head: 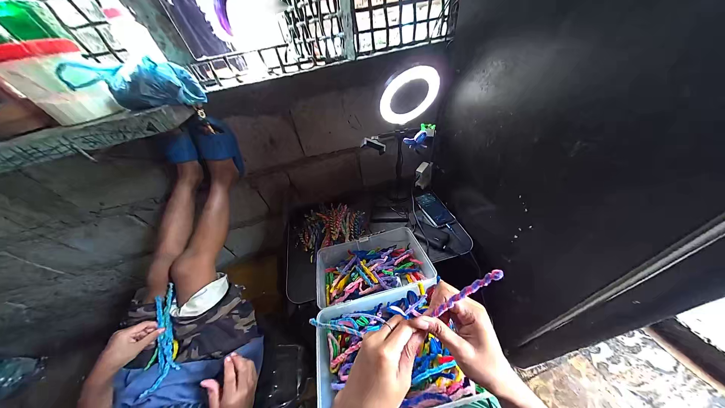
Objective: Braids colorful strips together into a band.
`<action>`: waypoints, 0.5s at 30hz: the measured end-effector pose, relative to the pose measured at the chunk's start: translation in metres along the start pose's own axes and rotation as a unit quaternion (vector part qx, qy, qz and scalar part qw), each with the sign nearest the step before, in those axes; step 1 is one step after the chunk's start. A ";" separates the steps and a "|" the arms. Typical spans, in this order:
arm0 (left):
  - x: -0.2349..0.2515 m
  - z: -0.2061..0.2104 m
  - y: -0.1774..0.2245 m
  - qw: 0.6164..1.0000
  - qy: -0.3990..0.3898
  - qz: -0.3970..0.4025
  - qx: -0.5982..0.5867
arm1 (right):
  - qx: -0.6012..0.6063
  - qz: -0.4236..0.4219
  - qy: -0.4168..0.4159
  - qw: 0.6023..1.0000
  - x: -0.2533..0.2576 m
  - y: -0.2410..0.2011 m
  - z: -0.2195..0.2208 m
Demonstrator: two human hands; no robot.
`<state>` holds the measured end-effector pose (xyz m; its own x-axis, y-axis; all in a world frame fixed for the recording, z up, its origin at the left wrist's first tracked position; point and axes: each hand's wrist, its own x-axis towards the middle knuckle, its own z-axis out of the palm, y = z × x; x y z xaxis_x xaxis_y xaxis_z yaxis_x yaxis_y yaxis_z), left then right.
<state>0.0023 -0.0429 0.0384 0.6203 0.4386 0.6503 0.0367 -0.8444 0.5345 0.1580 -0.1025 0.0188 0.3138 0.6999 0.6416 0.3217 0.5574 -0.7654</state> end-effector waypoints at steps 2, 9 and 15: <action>0.005 -0.011 -0.007 0.980 -0.076 -0.059 -0.173 | 0.053 0.019 -0.058 0.997 0.004 0.003 -0.008; 0.025 -0.024 -0.035 0.805 -0.215 -0.219 -0.509 | 0.168 -0.021 -0.213 0.962 0.040 0.021 -0.026; 0.036 -0.012 -0.044 0.805 -0.183 -0.268 -0.497 | 0.174 -0.031 -0.223 0.959 0.063 0.050 -0.030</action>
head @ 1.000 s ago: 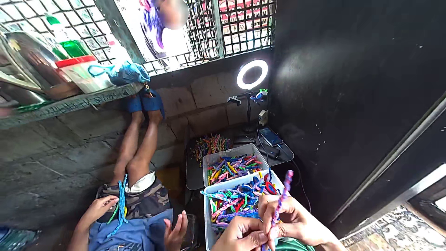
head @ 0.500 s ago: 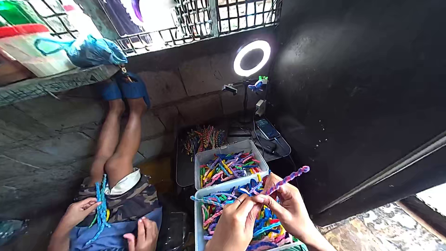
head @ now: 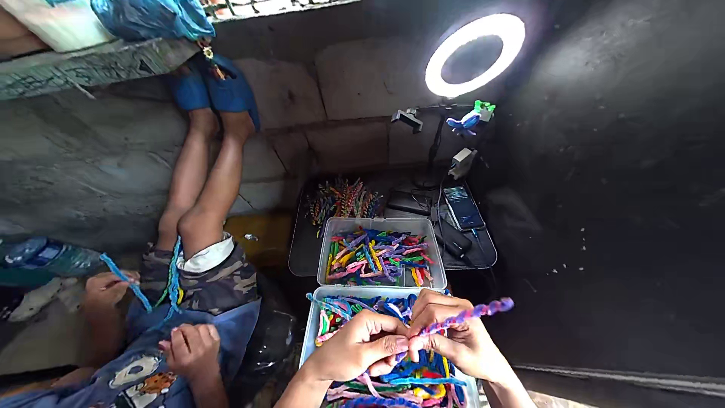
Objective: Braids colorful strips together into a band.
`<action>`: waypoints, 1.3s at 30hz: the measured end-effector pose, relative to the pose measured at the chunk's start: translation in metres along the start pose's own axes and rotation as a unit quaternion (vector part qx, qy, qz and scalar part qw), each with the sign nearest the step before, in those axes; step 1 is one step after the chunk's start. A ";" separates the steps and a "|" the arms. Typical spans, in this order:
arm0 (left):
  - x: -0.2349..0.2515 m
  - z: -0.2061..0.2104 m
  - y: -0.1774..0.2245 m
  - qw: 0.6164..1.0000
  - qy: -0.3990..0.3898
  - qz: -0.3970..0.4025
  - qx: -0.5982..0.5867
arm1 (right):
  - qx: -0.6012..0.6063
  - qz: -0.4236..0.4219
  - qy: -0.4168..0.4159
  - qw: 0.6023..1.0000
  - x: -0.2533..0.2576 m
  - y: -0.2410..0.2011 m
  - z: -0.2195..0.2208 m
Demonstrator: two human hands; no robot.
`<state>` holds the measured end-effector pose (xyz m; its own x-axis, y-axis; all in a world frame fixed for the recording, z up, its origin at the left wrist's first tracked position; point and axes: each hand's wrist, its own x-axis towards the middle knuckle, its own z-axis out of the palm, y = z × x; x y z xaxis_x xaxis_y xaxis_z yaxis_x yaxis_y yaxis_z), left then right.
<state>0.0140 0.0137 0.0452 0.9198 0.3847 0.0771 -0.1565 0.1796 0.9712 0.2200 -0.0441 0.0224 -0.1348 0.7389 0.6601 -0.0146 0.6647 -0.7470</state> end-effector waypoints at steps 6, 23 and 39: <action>0.004 0.008 0.009 0.984 0.104 0.039 0.136 | -0.035 0.009 0.033 0.999 0.007 0.009 0.001; -0.008 -0.010 0.003 0.982 0.051 0.032 0.177 | 0.103 0.107 0.025 0.989 -0.004 0.016 0.020; -0.032 -0.029 -0.018 0.756 0.200 0.213 0.586 | -0.108 0.207 0.232 0.944 0.006 0.010 0.094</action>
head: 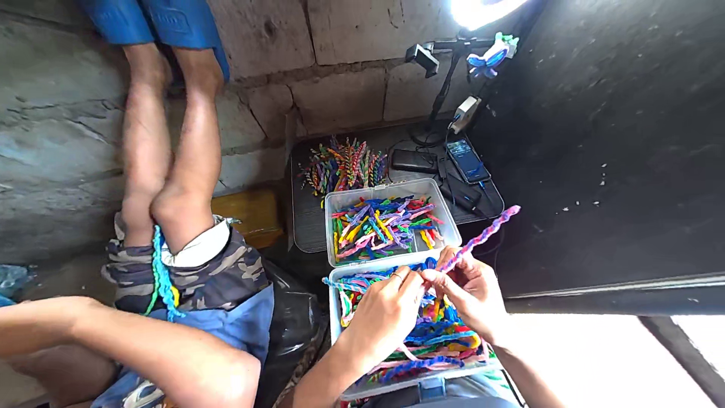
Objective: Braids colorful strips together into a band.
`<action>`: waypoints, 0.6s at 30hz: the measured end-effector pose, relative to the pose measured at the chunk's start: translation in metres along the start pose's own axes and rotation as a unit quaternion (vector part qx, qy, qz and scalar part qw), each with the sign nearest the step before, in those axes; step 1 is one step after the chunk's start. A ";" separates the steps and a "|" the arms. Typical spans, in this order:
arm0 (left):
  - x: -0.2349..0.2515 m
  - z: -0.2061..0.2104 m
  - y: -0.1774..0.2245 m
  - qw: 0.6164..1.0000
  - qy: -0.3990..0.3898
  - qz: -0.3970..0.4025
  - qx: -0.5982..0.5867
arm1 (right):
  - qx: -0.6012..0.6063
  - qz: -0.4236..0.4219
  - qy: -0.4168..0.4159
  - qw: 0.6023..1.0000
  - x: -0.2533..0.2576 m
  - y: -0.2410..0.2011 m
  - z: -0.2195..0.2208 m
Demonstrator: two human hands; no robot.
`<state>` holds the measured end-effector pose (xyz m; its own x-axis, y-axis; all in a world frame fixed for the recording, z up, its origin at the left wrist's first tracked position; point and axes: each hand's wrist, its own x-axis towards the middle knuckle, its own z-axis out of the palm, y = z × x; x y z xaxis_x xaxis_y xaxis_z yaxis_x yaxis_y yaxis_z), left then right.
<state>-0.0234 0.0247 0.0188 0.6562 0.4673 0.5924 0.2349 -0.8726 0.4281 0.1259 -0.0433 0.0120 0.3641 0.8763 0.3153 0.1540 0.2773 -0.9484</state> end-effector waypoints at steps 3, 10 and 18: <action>-0.001 0.003 -0.005 0.997 0.017 0.042 0.055 | 0.042 0.044 0.009 0.998 0.002 -0.005 0.004; -0.001 0.005 -0.023 0.993 0.022 0.102 0.063 | 0.154 0.129 0.028 0.979 0.007 -0.003 0.010; 0.000 0.012 -0.036 0.984 -0.001 0.082 -0.160 | 0.125 0.170 0.011 0.977 -0.002 -0.012 0.002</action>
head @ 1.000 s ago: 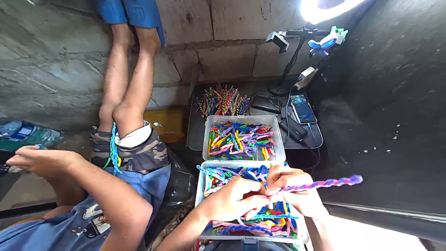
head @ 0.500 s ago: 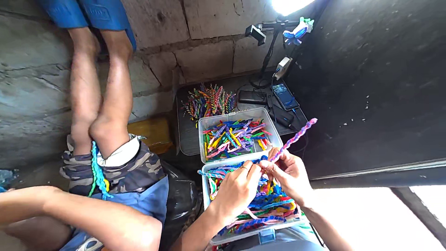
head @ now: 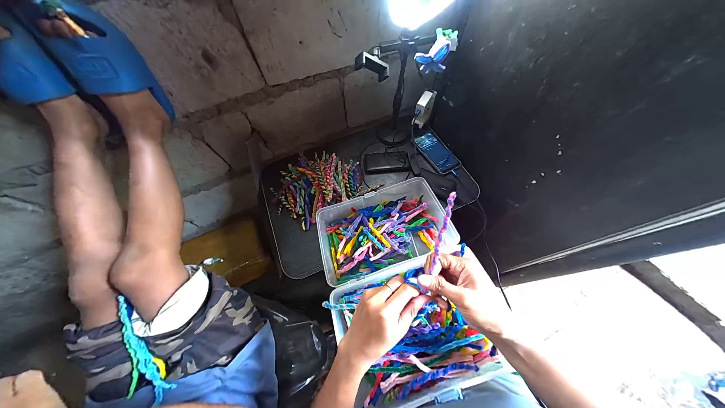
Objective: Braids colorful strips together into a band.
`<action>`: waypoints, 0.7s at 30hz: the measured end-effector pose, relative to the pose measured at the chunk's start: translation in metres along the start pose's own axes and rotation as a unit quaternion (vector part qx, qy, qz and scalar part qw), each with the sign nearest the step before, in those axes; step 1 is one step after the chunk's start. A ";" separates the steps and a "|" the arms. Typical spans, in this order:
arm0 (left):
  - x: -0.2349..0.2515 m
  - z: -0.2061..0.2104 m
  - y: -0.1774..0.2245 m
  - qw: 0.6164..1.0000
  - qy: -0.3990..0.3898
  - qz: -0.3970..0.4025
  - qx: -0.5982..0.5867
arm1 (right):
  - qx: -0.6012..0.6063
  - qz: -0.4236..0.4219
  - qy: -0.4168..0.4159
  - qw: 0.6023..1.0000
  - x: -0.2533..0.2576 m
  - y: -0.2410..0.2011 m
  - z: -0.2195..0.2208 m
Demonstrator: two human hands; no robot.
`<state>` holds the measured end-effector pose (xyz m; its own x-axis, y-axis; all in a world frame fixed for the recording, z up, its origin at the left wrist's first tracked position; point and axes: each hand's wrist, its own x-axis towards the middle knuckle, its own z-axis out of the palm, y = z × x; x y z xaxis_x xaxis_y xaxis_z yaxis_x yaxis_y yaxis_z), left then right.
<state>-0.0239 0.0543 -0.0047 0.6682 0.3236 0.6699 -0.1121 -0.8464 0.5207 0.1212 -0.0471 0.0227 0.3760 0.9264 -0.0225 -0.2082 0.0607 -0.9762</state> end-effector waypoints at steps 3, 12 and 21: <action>0.002 -0.007 0.001 0.995 -0.007 -0.004 -0.103 | -0.009 -0.012 -0.002 1.000 -0.010 -0.006 0.005; -0.003 -0.004 0.002 0.973 -0.039 -0.040 -0.223 | -0.155 -0.088 0.028 0.984 -0.030 -0.009 0.003; 0.015 -0.010 -0.009 0.985 0.009 -0.170 0.011 | -0.321 -0.055 -0.092 0.941 -0.007 0.013 -0.056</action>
<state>-0.0208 0.0712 0.0058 0.6516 0.5976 0.4673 0.1333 -0.6966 0.7049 0.1666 -0.0734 -0.0018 0.1892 0.9797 0.0660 0.4329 -0.0228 -0.9012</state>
